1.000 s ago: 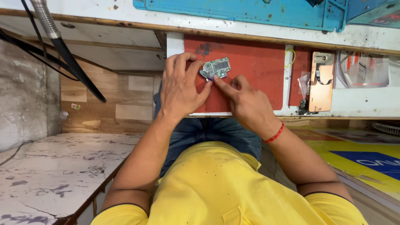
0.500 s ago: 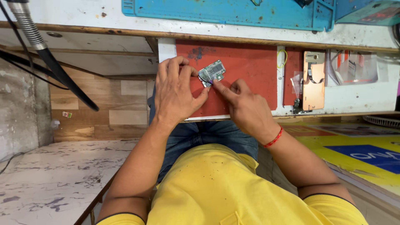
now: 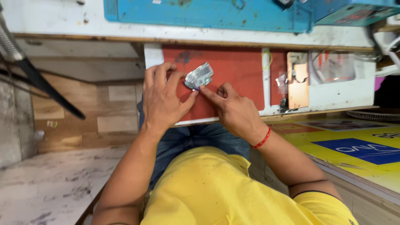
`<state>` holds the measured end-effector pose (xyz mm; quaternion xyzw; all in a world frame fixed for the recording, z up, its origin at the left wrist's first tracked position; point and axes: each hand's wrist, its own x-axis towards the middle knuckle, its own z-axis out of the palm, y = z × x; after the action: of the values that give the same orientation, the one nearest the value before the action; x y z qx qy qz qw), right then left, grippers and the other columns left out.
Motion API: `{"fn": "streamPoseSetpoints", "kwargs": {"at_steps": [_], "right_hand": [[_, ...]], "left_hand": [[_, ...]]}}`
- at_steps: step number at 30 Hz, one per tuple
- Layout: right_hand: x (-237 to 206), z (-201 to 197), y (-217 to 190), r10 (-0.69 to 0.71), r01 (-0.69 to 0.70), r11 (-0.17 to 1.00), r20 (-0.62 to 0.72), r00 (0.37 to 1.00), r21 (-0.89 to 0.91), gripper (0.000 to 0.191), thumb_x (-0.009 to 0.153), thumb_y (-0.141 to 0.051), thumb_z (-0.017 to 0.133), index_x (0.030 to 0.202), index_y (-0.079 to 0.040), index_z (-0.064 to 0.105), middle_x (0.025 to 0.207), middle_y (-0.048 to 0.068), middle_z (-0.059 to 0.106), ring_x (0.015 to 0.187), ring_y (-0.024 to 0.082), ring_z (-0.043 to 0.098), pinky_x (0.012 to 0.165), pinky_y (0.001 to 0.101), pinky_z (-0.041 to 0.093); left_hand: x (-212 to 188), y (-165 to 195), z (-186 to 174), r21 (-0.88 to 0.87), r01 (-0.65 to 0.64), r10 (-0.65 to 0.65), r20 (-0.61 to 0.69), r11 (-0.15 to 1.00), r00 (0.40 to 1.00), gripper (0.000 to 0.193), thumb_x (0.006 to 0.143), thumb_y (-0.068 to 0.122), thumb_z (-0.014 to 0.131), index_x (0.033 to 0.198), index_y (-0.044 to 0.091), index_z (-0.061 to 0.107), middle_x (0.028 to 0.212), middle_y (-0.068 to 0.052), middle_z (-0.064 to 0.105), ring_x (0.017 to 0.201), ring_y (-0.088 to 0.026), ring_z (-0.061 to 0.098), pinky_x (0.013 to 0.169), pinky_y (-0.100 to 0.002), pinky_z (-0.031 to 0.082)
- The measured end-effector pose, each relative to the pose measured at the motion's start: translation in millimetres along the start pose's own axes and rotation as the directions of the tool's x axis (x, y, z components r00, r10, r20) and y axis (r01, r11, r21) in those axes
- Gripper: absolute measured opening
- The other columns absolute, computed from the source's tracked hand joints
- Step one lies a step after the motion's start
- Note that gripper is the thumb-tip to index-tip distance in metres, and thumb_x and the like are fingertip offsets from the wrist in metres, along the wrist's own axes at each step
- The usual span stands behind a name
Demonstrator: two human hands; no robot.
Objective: The person uses a hot air gun to heat a small circuit board placed on a red mat. They then use a toothbrush to scrub the surface of the board repeatedly. The person alternates between heating and scrubbing the board throughout the clip.
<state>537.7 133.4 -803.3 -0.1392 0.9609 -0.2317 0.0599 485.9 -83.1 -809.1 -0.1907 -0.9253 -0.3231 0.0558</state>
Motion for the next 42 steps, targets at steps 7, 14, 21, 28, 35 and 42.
{"fn": "streamPoseSetpoints", "kwargs": {"at_steps": [7,14,21,28,35,42], "right_hand": [[-2.3,-2.5,-0.1,0.009,-0.010,1.000,-0.109,0.994,-0.012,0.061,0.086,-0.008,0.058,0.143,-0.027,0.060,0.098,0.012,0.060,0.068,0.035,0.066,0.055,0.0462,0.055],[-14.2,4.8,10.9,-0.017,0.017,1.000,-0.074,0.997,-0.002,0.058,0.090,-0.011,0.057,0.146,-0.025,0.056,0.100,0.014,0.059,0.066,0.032,0.066,0.052,0.0442,0.053],[-21.5,19.9,8.6,0.064,-0.066,0.998,-0.059,0.996,-0.019,0.062,0.088,-0.009,0.054,0.148,-0.026,0.056,0.104,0.013,0.059,0.065,0.033,0.065,0.051,0.0436,0.054],[-18.7,6.3,8.3,0.111,-0.107,0.993,-0.085,0.990,0.043,0.058,0.091,-0.010,0.054,0.147,-0.028,0.057,0.105,0.012,0.060,0.061,0.034,0.066,0.053,0.0456,0.055],[-29.9,17.6,25.0,0.042,-0.042,0.999,-0.035,0.999,0.006,0.065,0.086,-0.008,0.054,0.148,-0.027,0.055,0.101,0.015,0.058,0.060,0.035,0.064,0.049,0.0456,0.053],[-36.0,49.7,42.6,-0.012,0.006,1.000,-0.197,0.980,-0.028,0.064,0.089,-0.007,0.054,0.151,-0.021,0.052,0.110,0.015,0.061,0.065,0.033,0.065,0.052,0.0427,0.053]], "left_hand": [[5.9,18.1,-6.9,0.054,-0.035,0.037,-0.037,0.998,0.999,0.044,0.071,0.032,0.088,0.107,0.011,0.073,0.125,-0.011,0.059,0.119,-0.037,0.049,0.099,-0.050,0.044],[8.1,28.9,-6.4,0.096,-0.061,0.063,-0.012,0.993,0.998,0.047,0.075,0.035,0.087,0.112,0.009,0.072,0.129,-0.011,0.059,0.123,-0.036,0.050,0.105,-0.050,0.045],[-9.9,23.5,8.3,0.110,0.004,-0.004,0.000,0.994,1.000,0.044,0.075,0.035,0.087,0.111,0.012,0.074,0.128,-0.009,0.058,0.126,-0.036,0.049,0.102,-0.049,0.045],[-2.6,30.1,6.3,0.122,-0.007,0.007,-0.005,0.993,1.000,0.045,0.075,0.034,0.087,0.111,0.010,0.075,0.128,-0.010,0.058,0.125,-0.036,0.048,0.104,-0.048,0.045],[-3.6,38.6,16.5,0.131,0.013,-0.015,0.012,0.991,1.000,0.046,0.073,0.035,0.087,0.109,0.010,0.075,0.126,-0.011,0.059,0.124,-0.036,0.048,0.102,-0.048,0.045],[-18.9,7.7,43.6,0.097,-0.085,0.087,-0.025,0.992,0.996,0.046,0.078,0.034,0.088,0.111,0.008,0.071,0.126,-0.013,0.057,0.120,-0.039,0.050,0.103,-0.051,0.044]]}}
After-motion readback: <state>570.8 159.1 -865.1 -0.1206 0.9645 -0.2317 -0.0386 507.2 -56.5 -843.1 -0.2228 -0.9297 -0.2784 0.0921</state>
